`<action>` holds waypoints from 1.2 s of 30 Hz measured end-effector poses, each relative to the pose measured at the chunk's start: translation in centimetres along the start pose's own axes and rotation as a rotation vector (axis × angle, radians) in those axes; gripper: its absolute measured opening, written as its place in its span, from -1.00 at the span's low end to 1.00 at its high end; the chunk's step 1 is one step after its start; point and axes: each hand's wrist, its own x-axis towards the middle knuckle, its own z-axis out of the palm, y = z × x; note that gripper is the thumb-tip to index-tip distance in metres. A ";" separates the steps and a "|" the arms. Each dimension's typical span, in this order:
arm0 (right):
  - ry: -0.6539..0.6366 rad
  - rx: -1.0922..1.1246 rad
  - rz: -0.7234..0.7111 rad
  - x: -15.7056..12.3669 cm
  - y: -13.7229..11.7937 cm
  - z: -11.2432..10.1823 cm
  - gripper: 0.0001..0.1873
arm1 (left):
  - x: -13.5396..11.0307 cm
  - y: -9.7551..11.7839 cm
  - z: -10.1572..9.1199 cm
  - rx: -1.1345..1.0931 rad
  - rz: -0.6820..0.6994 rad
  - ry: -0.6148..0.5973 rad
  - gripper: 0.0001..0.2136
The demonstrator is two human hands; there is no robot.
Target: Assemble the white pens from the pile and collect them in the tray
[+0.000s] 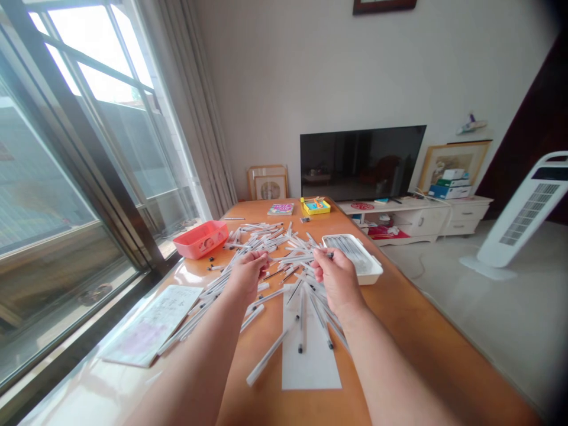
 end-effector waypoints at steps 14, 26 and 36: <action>-0.099 -0.102 -0.014 -0.9 0.7 0.9 -0.68 | -3.7 -1.3 -0.9 -0.513 -0.287 0.019 -0.93; -0.121 -0.139 -0.019 -1.3 1.2 1.0 -0.66 | -4.1 -1.1 -0.7 -0.477 -0.279 -0.017 -0.98; -0.210 -0.248 0.049 -1.8 1.0 1.3 -0.67 | -3.8 -1.4 -1.0 -0.427 -0.220 -0.017 -0.97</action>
